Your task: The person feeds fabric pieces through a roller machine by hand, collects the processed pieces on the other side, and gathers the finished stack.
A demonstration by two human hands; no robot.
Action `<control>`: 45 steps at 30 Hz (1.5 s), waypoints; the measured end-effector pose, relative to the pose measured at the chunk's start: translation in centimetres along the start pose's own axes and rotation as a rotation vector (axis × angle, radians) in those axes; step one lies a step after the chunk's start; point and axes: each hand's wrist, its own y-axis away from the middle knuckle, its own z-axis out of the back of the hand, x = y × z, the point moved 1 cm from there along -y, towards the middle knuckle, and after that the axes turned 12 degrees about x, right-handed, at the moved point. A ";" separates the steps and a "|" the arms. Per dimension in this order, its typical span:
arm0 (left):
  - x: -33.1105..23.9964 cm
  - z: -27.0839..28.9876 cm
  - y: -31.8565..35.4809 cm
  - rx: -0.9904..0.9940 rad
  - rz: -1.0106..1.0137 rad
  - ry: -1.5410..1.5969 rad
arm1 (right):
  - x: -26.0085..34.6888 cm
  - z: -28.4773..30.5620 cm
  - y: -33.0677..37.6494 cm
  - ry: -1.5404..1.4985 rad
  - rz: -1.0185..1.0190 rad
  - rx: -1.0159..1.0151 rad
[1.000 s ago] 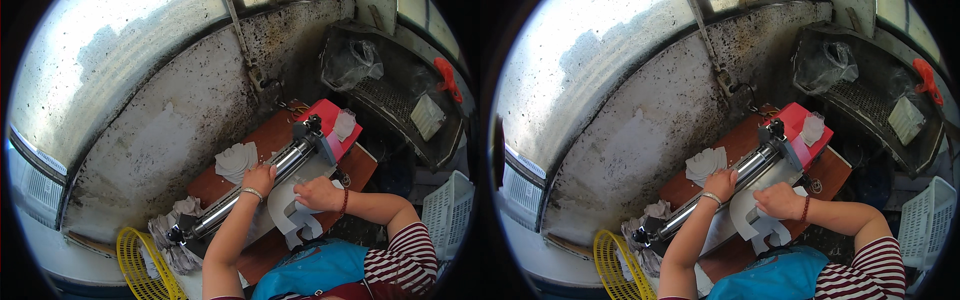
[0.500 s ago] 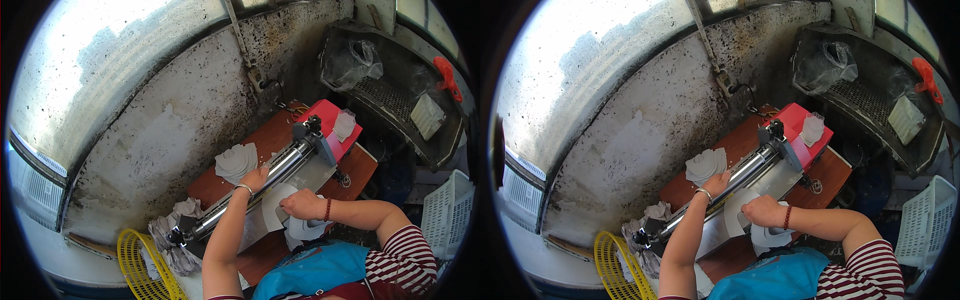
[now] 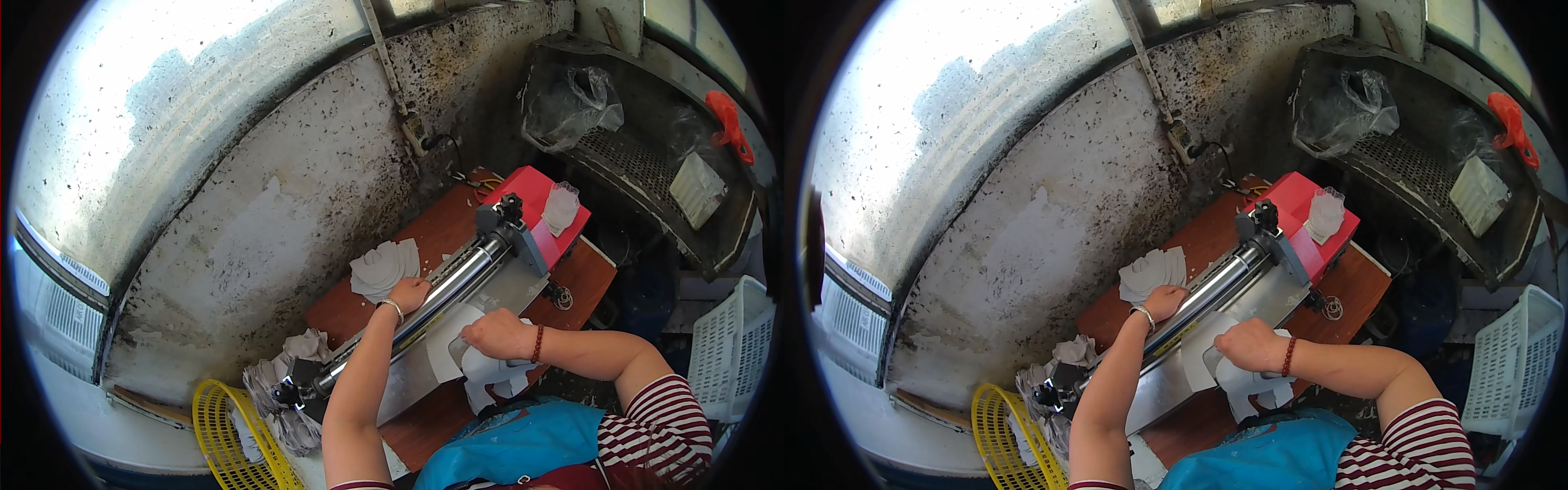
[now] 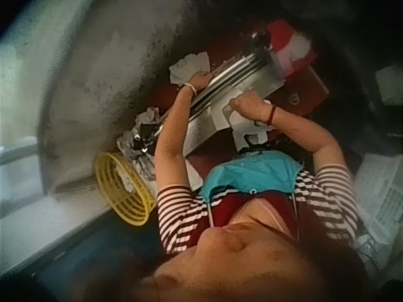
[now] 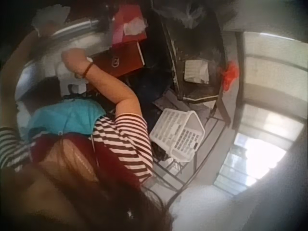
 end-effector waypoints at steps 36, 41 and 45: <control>-0.7 5.7 5.4 -0.617 -0.217 0.003 | -3.2 -1.7 0.9 -1.186 -0.310 -0.130; -3.3 5.8 6.6 -0.855 -0.302 -0.581 | -4.0 -0.9 0.7 -1.190 -0.361 0.032; -2.8 3.8 5.2 -0.427 -0.224 -0.714 | -4.9 -0.8 -0.7 -0.988 -0.347 0.074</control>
